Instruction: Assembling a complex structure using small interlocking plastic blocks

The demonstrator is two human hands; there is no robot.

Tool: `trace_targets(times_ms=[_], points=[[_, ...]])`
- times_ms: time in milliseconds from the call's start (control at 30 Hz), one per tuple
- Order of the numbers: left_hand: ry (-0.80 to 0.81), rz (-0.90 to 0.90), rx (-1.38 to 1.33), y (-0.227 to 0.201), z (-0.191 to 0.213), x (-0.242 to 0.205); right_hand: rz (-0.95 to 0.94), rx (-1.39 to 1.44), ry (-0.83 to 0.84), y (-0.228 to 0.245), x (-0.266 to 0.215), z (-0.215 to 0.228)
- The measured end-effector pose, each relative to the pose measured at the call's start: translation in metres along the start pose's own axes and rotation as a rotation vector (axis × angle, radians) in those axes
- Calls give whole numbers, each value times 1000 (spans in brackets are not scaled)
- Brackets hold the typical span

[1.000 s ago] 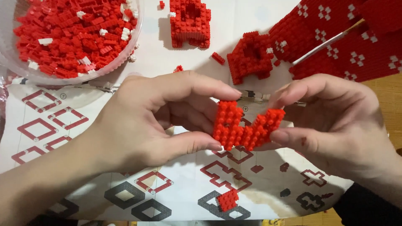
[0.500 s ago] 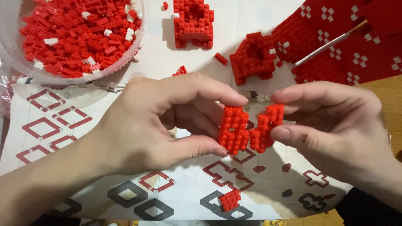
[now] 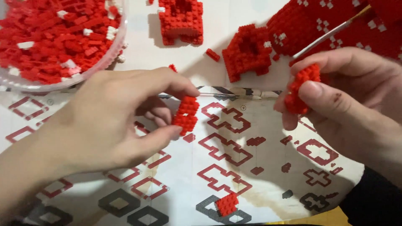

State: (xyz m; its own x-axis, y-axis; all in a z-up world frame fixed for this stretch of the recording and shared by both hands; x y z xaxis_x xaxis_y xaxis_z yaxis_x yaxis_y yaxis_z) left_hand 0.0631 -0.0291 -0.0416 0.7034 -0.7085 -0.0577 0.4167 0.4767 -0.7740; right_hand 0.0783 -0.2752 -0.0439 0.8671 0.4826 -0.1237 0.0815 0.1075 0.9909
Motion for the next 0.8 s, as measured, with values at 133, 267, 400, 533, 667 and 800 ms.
trace_targets(times_ms=[133,267,400,533,667,800], points=[[-47,32,-6,6,3,-2,11,-166,-45,-5,-3,10],[-21,166,69,19,1,-1,-2,-243,22,-11,-6,11],[135,413,193,42,-8,-6,50,-287,107,-16,-8,6],[196,382,278,42,-16,-5,-25,-343,152,-36,-14,-8],[79,103,300,16,-14,-3,-235,-111,236,-76,-7,-12],[52,144,376,16,-9,-5,-422,-147,130,-95,-10,7]])
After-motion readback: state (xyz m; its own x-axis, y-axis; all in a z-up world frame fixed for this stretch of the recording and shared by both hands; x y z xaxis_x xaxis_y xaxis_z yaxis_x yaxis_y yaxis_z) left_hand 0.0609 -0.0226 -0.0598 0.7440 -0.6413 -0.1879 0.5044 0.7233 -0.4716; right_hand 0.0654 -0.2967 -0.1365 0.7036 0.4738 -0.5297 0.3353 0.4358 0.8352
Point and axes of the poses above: each hand's wrist, its own x-axis towards the middle knuckle, its own z-axis out of the back of the hand, y = z × x, the point moved 10 cm from there along x, towards the middle knuckle, and after that the axes turned 9 degrees about y, right-handed, at the moved point
